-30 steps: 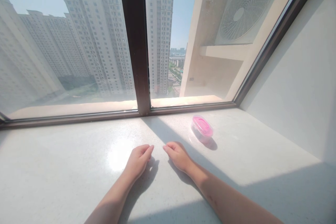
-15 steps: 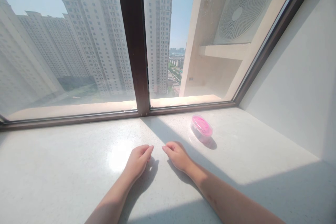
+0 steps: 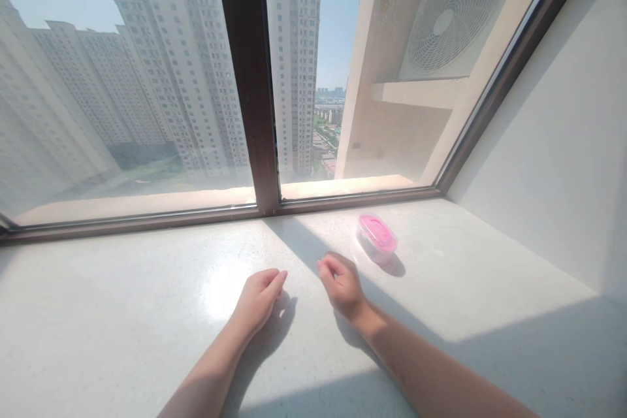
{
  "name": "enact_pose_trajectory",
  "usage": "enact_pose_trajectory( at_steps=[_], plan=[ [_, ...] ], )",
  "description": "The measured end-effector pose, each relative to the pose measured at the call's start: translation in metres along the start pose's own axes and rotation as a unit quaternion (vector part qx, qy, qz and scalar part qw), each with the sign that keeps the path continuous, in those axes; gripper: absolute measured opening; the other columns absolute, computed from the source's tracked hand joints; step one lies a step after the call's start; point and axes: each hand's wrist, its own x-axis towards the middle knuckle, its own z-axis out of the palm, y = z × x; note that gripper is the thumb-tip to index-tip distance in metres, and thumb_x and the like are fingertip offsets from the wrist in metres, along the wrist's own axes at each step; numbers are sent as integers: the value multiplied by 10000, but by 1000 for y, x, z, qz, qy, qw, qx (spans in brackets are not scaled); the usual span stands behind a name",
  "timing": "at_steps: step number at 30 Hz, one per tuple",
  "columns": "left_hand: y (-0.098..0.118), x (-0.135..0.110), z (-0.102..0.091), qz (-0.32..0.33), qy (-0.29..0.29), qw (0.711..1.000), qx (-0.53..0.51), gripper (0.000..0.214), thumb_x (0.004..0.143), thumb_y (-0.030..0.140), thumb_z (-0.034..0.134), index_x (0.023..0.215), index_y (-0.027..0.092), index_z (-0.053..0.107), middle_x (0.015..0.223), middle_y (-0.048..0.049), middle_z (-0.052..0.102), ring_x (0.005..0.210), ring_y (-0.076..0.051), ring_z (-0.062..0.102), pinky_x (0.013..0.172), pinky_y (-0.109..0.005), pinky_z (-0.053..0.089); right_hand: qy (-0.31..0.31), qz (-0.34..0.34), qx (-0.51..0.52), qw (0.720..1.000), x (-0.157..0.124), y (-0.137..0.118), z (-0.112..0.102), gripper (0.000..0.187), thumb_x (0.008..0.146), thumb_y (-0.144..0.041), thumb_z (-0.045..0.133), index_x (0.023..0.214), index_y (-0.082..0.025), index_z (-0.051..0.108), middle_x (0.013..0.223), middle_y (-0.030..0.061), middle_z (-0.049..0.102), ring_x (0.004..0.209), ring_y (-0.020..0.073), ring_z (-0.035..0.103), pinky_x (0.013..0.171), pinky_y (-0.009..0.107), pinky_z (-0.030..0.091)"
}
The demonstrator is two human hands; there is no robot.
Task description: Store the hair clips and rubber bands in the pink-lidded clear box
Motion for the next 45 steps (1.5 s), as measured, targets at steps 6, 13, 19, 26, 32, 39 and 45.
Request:
enact_pose_trajectory(
  at_steps=[6, 13, 19, 26, 32, 39, 45],
  plan=[
    [-1, 0, -1, 0, -2, 1000, -10, 473, 900, 467, 444, 513, 195, 448, 473, 28, 430, 481, -137, 428, 515, -247, 323, 131, -194, -86, 969, 16, -7, -43, 77, 835, -131, 544, 784, -189, 551, 831, 47, 527, 801, 195, 531, 720, 345, 446],
    [-2, 2, -1, 5, 2, 1000, -27, 468, 898, 455, 445, 511, 193, 457, 478, 18, 465, 481, -137, 444, 512, -244, 338, 303, -119, -240, 914, 31, 30, -103, 179, 884, -300, 473, 856, -177, 600, 916, 94, 584, 946, 271, 557, 878, 468, 438],
    [-3, 2, -1, 3, 2, 999, -40, 464, 891, 454, 459, 507, 194, 453, 460, 23, 452, 462, -132, 427, 495, -241, 324, 153, 169, -372, 900, 39, 53, -117, 445, 816, -552, 527, 1032, -173, 617, 1021, 138, 607, 972, 323, 573, 842, 464, 437],
    [-2, 2, 1, 2, 9, 998, -57, 461, 879, 443, 482, 492, 195, 449, 454, 23, 441, 457, -131, 423, 497, -249, 322, 67, 229, -350, 906, 40, 52, -111, 623, 726, -542, 636, 1228, -197, 511, 1091, 124, 624, 924, 300, 625, 745, 393, 485],
    [6, -2, -4, 11, 51, 995, -91, 360, 861, 424, 522, 583, 200, 471, 539, 21, 476, 517, -141, 458, 541, -261, 352, 42, 17, -201, 978, 37, 37, -83, 542, 784, -394, 645, 1269, -192, 516, 1214, 129, 596, 1102, 292, 576, 934, 442, 471],
    [5, -3, -3, 114, 119, 951, -260, 454, 780, 531, 581, 1100, 209, 585, 1167, -124, 616, 1134, -328, 551, 892, -413, 435, -135, -93, -9, 986, 6, -6, -28, 638, 753, -223, 697, 1354, -246, 483, 1327, 105, 532, 1237, 287, 504, 1046, 449, 419],
    [9, -5, -1, 126, 56, 971, -197, 466, 768, 475, 642, 1140, 200, 592, 1159, -122, 662, 1109, -327, 594, 971, -436, 429, -191, -81, 52, 977, 2, -16, -19, 581, 773, -266, 723, 1325, -248, 541, 1335, 104, 509, 1252, 287, 485, 1075, 437, 386]
  ],
)
